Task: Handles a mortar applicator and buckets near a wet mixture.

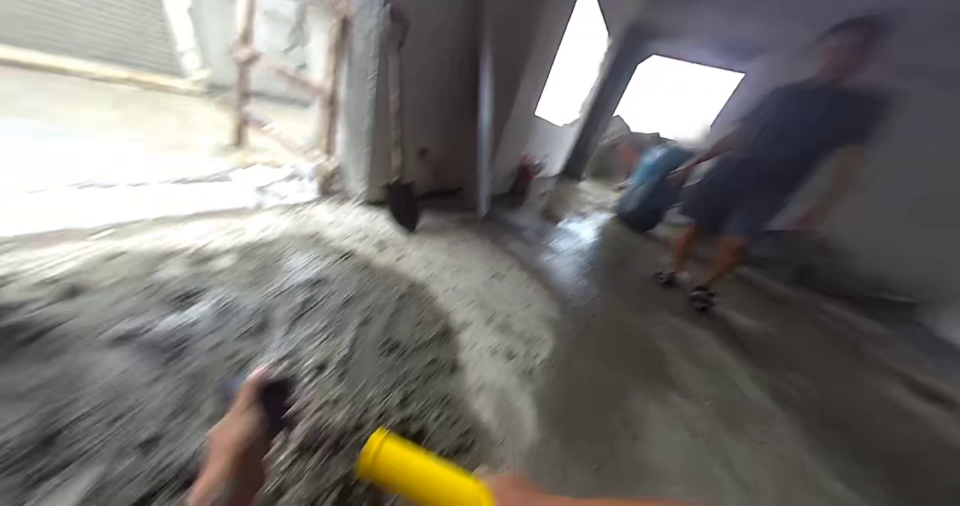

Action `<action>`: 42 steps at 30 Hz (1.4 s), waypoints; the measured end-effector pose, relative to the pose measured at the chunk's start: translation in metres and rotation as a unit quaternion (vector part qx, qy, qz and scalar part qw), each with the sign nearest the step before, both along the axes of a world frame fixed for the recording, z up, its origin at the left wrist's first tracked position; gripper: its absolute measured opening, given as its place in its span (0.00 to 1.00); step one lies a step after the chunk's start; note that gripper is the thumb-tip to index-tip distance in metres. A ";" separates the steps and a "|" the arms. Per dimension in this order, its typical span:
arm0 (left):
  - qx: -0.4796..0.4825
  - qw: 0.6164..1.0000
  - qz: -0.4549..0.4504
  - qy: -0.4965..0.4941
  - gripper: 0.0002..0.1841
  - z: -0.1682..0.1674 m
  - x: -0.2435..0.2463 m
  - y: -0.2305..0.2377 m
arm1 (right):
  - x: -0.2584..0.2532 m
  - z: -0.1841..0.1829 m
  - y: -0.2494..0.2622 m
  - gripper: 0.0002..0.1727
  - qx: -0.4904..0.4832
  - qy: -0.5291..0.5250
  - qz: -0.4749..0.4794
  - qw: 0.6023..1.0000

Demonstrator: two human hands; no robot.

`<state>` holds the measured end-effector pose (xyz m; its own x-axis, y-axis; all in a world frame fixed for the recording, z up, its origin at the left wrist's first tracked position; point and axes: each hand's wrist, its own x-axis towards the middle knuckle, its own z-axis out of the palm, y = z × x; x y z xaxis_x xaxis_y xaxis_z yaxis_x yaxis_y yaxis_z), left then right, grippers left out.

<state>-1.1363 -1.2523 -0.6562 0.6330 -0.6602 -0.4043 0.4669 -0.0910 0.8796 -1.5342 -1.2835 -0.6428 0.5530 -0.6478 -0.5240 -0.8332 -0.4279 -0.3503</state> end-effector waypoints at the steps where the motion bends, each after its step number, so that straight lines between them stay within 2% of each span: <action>1: 0.018 0.999 0.035 0.012 0.31 0.008 -0.001 0.004 | -0.006 -0.006 -0.002 0.50 0.021 0.032 -0.001 0.999; 3: 0.017 0.998 0.056 -0.006 0.30 0.012 0.006 0.013 | -0.015 -0.014 -0.007 0.49 0.047 0.082 0.013 0.995; 5: 0.017 0.997 0.037 -0.065 0.30 0.017 0.009 0.024 | -0.025 -0.018 -0.005 0.49 0.057 0.113 0.029 0.992; 8: 0.041 0.982 0.014 -0.182 0.37 0.033 0.006 0.036 | -0.034 -0.028 -0.003 0.47 0.068 0.135 0.050 0.987; 11: 0.059 0.933 0.018 -0.353 0.38 0.036 0.009 0.029 | -0.032 -0.039 -0.002 0.46 0.089 0.156 0.064 0.982; 13: 0.116 0.883 -0.017 -0.454 0.40 0.016 0.016 0.033 | -0.033 -0.049 0.007 0.46 0.109 0.166 0.073 0.977; 14: 0.125 0.873 -0.019 -0.472 0.41 0.006 0.017 0.039 | -0.035 -0.055 0.010 0.47 0.117 0.167 0.077 0.976; 18: 0.040 0.893 0.013 -0.449 0.39 0.005 -0.001 0.043 | -0.044 -0.074 0.008 0.49 0.125 0.185 0.094 0.970; 23: -0.040 0.911 -0.021 -0.409 0.40 0.006 -0.010 0.038 | -0.051 -0.081 0.005 0.48 0.139 0.214 0.108 0.961; 26: -0.090 0.921 -0.005 -0.380 0.41 0.024 -0.018 0.033 | -0.058 -0.088 -0.004 0.49 0.143 0.230 0.105 0.957; 30: 0.037 0.865 -0.053 -0.497 0.42 -0.009 -0.008 0.038 | -0.066 -0.088 -0.006 0.44 0.147 0.223 0.105 0.958; 33: 0.038 0.871 -0.066 -0.485 0.44 -0.003 -0.009 0.029 | -0.063 -0.087 -0.016 0.44 0.141 0.226 0.097 0.959; 36: 0.071 0.838 -0.112 -0.529 0.42 -0.025 -0.002 0.036 | -0.062 -0.087 -0.011 0.44 0.141 0.240 0.082 0.957; 38: 0.052 0.837 -0.086 -0.538 0.42 -0.027 0.007 0.030 | -0.055 -0.090 -0.024 0.43 0.131 0.228 0.079 0.962; 42: -0.002 0.854 -0.104 -0.510 0.44 -0.012 0.002 0.021 | -0.057 -0.090 -0.019 0.42 0.134 0.231 0.081 0.960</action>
